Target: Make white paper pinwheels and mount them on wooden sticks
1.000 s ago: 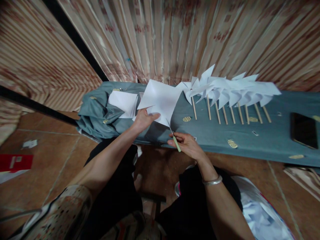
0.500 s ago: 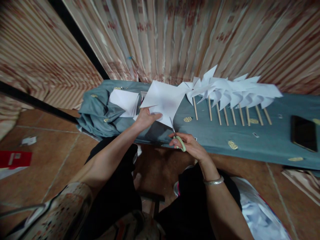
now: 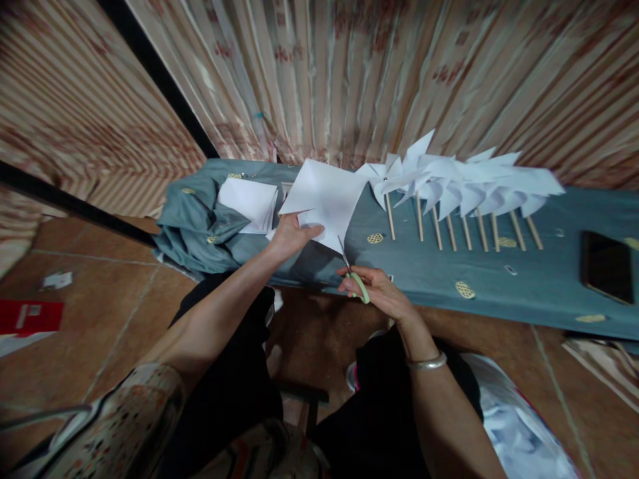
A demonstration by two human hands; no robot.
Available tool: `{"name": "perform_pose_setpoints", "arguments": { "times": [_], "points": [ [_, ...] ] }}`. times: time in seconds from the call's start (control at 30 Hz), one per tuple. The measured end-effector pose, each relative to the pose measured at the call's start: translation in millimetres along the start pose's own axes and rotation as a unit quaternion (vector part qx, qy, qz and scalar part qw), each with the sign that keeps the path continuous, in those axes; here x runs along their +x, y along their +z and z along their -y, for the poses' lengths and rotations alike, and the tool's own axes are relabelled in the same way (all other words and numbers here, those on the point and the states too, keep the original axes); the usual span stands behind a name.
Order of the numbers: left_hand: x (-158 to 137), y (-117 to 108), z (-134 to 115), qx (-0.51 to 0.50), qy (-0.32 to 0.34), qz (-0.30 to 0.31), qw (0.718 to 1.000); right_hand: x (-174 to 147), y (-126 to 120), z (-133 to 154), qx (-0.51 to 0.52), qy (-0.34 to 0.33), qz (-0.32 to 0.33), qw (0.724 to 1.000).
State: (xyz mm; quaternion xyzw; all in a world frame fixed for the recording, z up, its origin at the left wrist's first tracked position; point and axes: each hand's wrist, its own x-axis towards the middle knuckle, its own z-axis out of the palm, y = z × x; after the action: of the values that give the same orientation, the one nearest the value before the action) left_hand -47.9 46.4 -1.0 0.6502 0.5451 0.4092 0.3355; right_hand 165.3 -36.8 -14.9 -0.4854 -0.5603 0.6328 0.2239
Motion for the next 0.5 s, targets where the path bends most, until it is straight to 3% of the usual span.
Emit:
{"name": "perform_pose_setpoints", "arguments": {
  "times": [0.5],
  "points": [
    [-4.1,3.1,5.4,-0.046,-0.029,0.011,0.998,-0.8,4.5,4.1,0.021,0.018,-0.024,0.999]
  ]
}}
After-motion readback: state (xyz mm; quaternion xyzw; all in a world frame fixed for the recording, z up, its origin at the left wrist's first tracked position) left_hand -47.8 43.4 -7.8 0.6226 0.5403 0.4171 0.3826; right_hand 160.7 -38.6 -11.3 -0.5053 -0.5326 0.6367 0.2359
